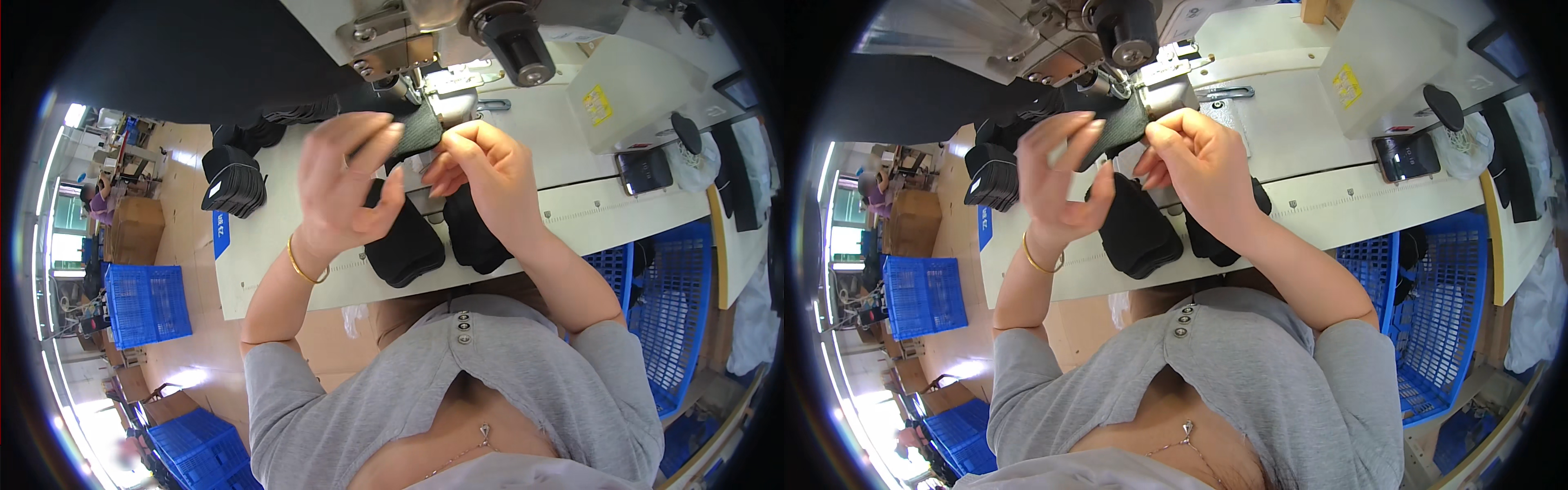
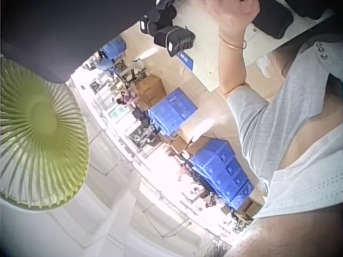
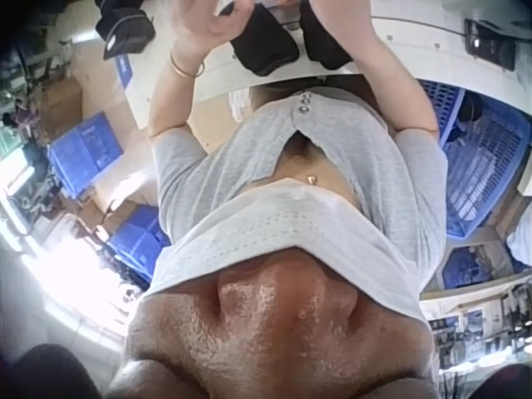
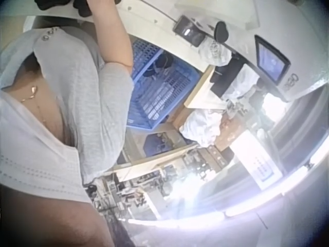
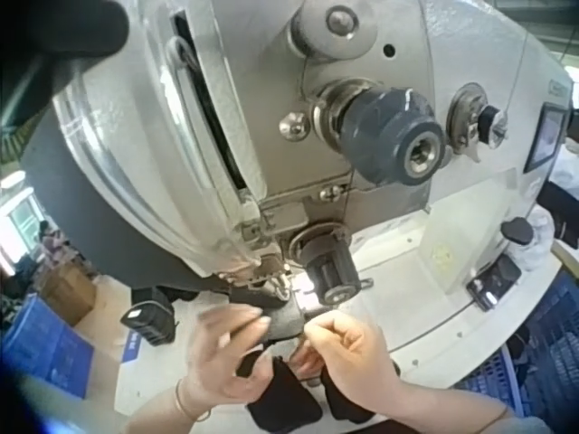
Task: Stitch small black shoe components using an industrial sewing machine.
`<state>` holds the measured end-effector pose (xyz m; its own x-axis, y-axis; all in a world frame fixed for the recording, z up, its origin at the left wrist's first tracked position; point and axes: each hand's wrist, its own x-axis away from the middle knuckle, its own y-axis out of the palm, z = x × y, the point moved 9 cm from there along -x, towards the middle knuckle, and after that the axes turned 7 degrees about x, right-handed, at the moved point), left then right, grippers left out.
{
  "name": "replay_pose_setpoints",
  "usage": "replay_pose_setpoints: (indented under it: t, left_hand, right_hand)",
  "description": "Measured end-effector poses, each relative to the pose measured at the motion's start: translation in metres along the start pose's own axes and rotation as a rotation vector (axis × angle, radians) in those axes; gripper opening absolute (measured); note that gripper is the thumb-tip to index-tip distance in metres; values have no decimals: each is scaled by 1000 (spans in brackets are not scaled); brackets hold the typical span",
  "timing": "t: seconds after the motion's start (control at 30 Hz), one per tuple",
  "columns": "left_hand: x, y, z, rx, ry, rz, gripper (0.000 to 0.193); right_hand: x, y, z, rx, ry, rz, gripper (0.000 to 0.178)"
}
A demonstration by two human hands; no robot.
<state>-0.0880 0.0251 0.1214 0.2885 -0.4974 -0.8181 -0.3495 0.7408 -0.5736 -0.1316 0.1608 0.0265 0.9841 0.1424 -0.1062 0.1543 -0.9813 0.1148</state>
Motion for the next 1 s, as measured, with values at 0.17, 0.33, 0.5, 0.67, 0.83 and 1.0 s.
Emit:
replay_pose_setpoints:
  t: [0.17, 0.33, 0.5, 0.67, 0.83, 1.0]
  left_hand:
    - [1, 18, 4, -51, 114, -24, 36]
    - [1, 21, -1, -54, 94, -30, 38]
    - [-5, 16, -3, -62, 123, -66, 35]
    - [-7, 14, -7, -31, 150, -97, 33]
    - [-7, 14, -10, -30, 160, -103, 34]
    - [-9, 16, -11, -41, 176, -90, 35]
  right_hand:
    - [10, 21, 4, -8, -101, -21, 28]
    - [16, 43, 2, -272, -148, -89, 38]
    - [21, 60, 0, -415, -93, -111, 36]
    - [19, 67, -3, -419, -115, -71, 30]
    - [16, 68, -1, -385, -136, -53, 28]
    - [12, 66, -3, -418, -128, -64, 30]
